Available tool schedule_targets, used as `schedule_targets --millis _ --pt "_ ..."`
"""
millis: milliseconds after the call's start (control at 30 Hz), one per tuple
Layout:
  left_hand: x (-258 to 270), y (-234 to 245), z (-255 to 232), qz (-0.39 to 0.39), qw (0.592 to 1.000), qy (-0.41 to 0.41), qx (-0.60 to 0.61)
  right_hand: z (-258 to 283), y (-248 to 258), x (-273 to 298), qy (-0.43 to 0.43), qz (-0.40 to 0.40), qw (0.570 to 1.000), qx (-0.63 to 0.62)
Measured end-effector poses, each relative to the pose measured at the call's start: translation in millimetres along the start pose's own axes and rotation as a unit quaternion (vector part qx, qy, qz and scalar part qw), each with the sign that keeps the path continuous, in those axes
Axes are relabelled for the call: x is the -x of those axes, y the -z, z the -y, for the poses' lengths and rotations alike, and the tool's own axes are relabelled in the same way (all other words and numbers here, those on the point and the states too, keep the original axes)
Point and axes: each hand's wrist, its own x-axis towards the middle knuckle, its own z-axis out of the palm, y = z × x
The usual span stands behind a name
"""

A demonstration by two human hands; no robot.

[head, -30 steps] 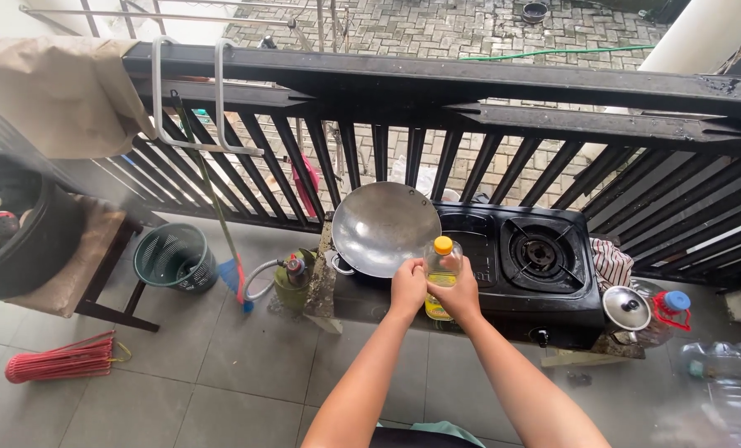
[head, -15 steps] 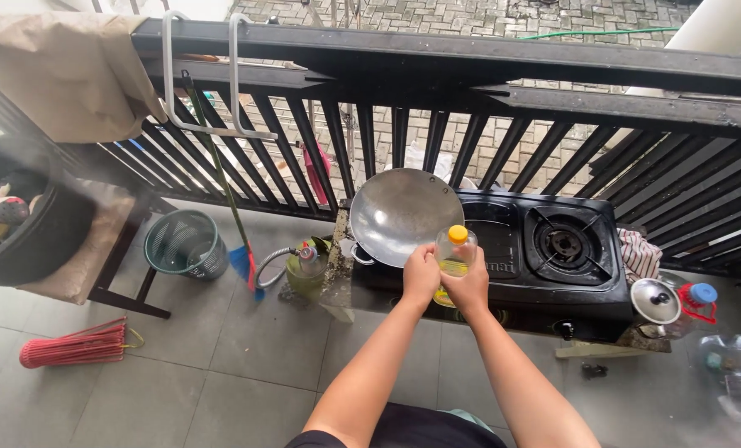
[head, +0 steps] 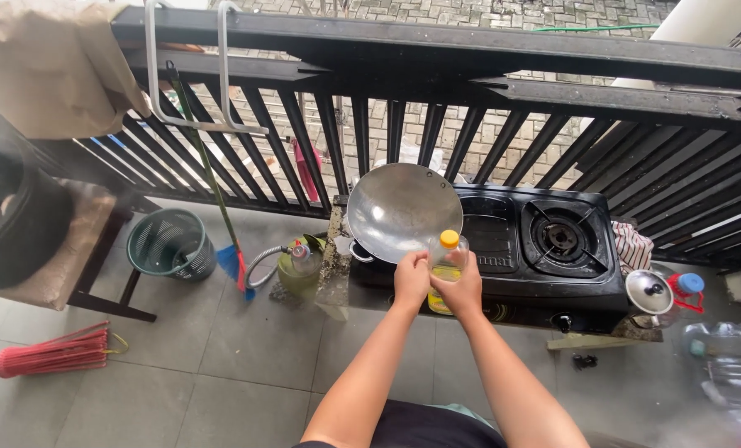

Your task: The person pours cooking oil into a wok on a portable gas stove, then cracks two eggs into the wok and begins to stir them with a wooden spatula. The person discards the eggshells into a nearby bin.

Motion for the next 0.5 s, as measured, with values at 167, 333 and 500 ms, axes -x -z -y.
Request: schedule_targets --millis 167,333,500 --pt "32.2 12.4 6.9 -0.019 0.999 0.005 0.030 -7.4 4.0 27.1 0.016 0.011 0.999 -0.029" --pt "44.8 14.7 32.0 -0.014 0.998 0.008 0.053 -16.5 10.4 42.9 -0.026 0.026 0.999 0.036" --pt "59.6 15.6 24.2 -0.007 0.998 -0.009 0.067 -24.0 9.8 47.5 -0.047 0.005 0.996 0.077"
